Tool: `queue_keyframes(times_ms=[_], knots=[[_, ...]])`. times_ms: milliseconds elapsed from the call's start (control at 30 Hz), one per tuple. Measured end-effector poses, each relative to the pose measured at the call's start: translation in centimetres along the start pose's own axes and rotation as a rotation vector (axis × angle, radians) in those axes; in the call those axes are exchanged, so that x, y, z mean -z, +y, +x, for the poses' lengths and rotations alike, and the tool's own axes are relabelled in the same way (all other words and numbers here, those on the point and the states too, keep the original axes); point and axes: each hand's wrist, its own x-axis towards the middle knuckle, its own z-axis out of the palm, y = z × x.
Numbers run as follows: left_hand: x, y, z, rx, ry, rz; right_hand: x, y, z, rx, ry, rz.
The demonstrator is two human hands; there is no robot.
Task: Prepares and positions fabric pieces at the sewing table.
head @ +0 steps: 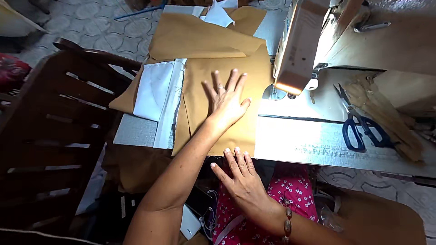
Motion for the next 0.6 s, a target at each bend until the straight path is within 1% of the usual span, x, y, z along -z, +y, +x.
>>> queue_keyframes(times_ms=[33,67,100,167,200,267,367,533,600], knots=[[-0.3,0.4,0.1,-0.077,0.045,-0.032,0.0,0.0,0.1,0.000,0.000,0.006],[-0.6,0.7,0.3,-0.136,0.052,-0.059,0.0,0.0,0.1,0.001,0.005,0.006],[-0.9,1.0,0.4,-0.151,0.001,-0.064,-0.1,-0.1,0.1,0.003,0.006,-0.001],[-1.4,1.1,0.4,-0.117,-0.117,-0.026,0.0,-0.2,0.0,0.009,0.001,-0.013],[-1.5,1.1,0.3,-0.088,-0.141,-0.016,-0.1,-0.3,-0.1,0.012,0.001,-0.017],[-1.6,1.1,0.0,-0.046,-0.151,-0.001,0.0,-0.4,-0.2,0.020,0.000,-0.022],[-1.4,1.1,-0.1,-0.034,-0.153,-0.002,0.1,-0.6,-0.1,0.022,0.000,-0.025],[-1.2,1.1,0.6,-0.081,-0.174,0.002,0.1,-0.6,0.4,0.000,0.003,-0.016],[-1.0,1.0,0.5,-0.094,-0.165,-0.029,0.8,-0.5,0.3,-0.004,-0.037,0.080]])
